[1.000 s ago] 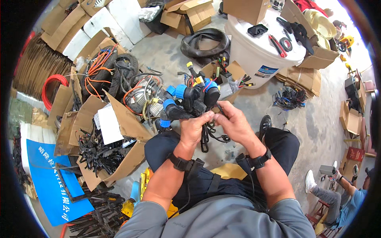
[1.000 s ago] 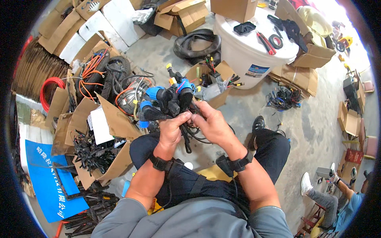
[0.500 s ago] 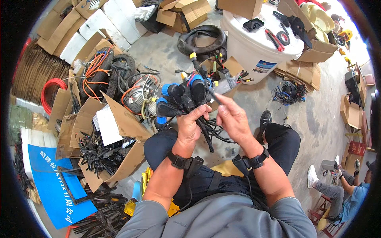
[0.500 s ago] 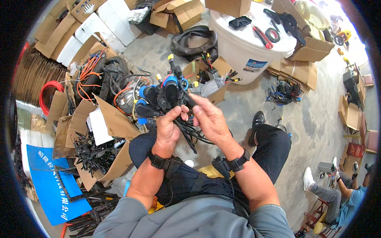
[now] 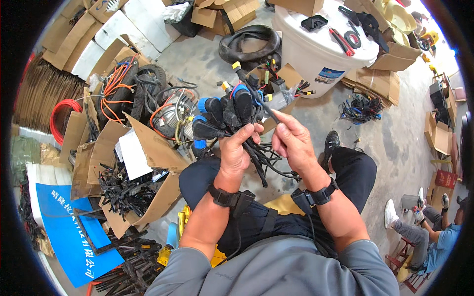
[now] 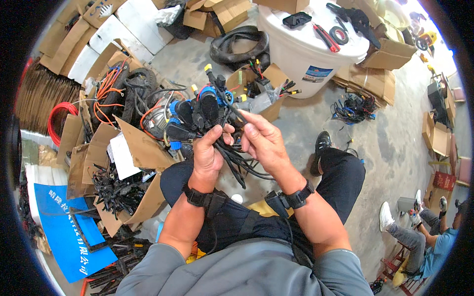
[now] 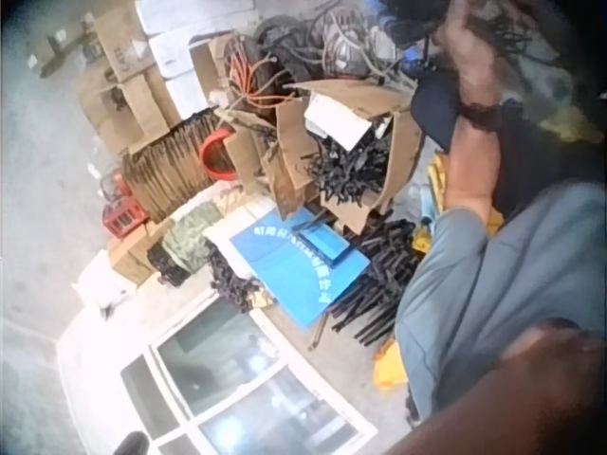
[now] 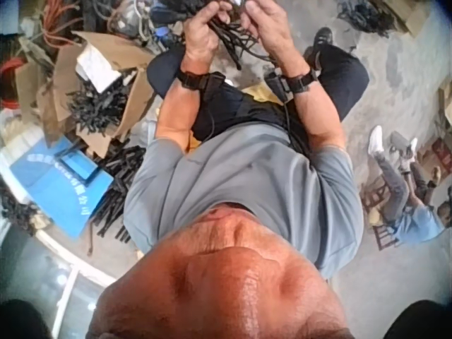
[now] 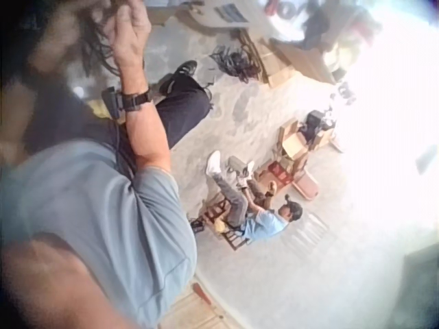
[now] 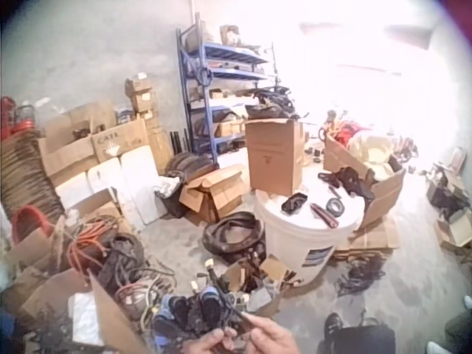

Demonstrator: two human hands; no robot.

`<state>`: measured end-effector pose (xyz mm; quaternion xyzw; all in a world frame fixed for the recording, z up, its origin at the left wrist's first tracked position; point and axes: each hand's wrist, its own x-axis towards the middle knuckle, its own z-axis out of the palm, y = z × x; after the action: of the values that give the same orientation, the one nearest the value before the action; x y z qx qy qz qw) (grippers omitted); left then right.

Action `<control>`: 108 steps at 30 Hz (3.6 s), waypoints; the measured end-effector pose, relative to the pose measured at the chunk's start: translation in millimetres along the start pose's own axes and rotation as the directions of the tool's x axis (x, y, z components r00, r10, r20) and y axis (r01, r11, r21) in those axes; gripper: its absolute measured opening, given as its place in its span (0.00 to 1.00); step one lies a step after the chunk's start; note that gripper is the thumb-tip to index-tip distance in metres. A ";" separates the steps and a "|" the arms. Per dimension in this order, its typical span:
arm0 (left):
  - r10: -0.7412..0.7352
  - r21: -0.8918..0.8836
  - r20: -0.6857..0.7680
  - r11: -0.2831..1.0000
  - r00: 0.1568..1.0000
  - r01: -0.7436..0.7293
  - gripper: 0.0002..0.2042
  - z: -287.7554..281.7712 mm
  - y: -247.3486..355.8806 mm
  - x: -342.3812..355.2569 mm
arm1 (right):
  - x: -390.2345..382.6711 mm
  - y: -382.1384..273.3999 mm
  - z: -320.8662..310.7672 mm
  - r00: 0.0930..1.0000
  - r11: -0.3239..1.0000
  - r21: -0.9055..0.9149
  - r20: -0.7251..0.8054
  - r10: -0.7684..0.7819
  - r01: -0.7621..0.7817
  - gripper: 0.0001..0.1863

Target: Inspecting and organizing a complex motorcycle wiring harness with multiple connectors and wires.

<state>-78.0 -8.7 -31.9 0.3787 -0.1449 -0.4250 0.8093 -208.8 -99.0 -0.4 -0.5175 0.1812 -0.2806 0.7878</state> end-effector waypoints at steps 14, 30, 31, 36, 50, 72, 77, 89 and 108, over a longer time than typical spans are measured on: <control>0.001 -0.040 -0.065 0.999 0.998 -0.004 0.09 -6.0 -4.4 4.1 | -1.0 4.5 -0.1 0.989 0.740 -0.659 0.132 -0.067 0.138 0.19; -0.001 -0.006 -0.154 1.000 0.988 0.000 0.09 -3.5 8.5 7.7 | -6.2 16.3 -1.0 0.956 0.558 -0.778 0.198 -0.218 0.288 0.39; -0.010 -0.022 -0.170 1.000 0.985 0.006 0.09 -2.0 10.0 6.6 | -5.5 15.7 0.3 0.936 0.513 -0.785 0.258 -0.241 0.349 0.43; -0.059 -0.062 -0.157 0.997 0.986 0.050 0.10 -0.6 10.7 -1.0 | 5.0 37.4 -6.8 0.930 0.347 -0.863 0.353 -0.105 0.367 0.47; -0.129 -0.087 -0.038 0.988 0.991 0.126 0.10 -6.2 19.6 -0.8 | 11.4 68.7 2.4 0.953 0.769 -0.625 0.294 0.078 0.130 0.14; -0.278 0.300 0.117 0.925 0.954 0.233 0.12 9.0 0.4 0.7 | -5.7 68.8 -22.0 0.957 0.730 -0.683 0.230 0.175 0.031 0.22; -0.224 0.379 0.224 0.917 0.949 0.127 0.14 2.0 -7.8 17.5 | -4.2 19.9 -49.3 0.956 0.536 -0.825 0.275 0.106 0.178 0.28; -0.208 0.490 0.020 0.855 0.978 0.172 0.12 12.7 -40.6 23.4 | -160.9 40.2 -401.1 0.557 0.787 -0.260 -0.821 0.125 -0.560 0.08; -0.491 0.730 -0.131 0.540 0.861 0.419 0.24 55.8 -126.6 59.0 | -240.5 241.5 -396.5 0.387 0.441 -0.139 -0.744 0.545 -0.887 0.32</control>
<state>-147.1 -127.6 -92.8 0.6769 -0.2363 -0.5409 0.4396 -562.6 -156.4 -381.2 -0.4496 0.7030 0.0223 0.5507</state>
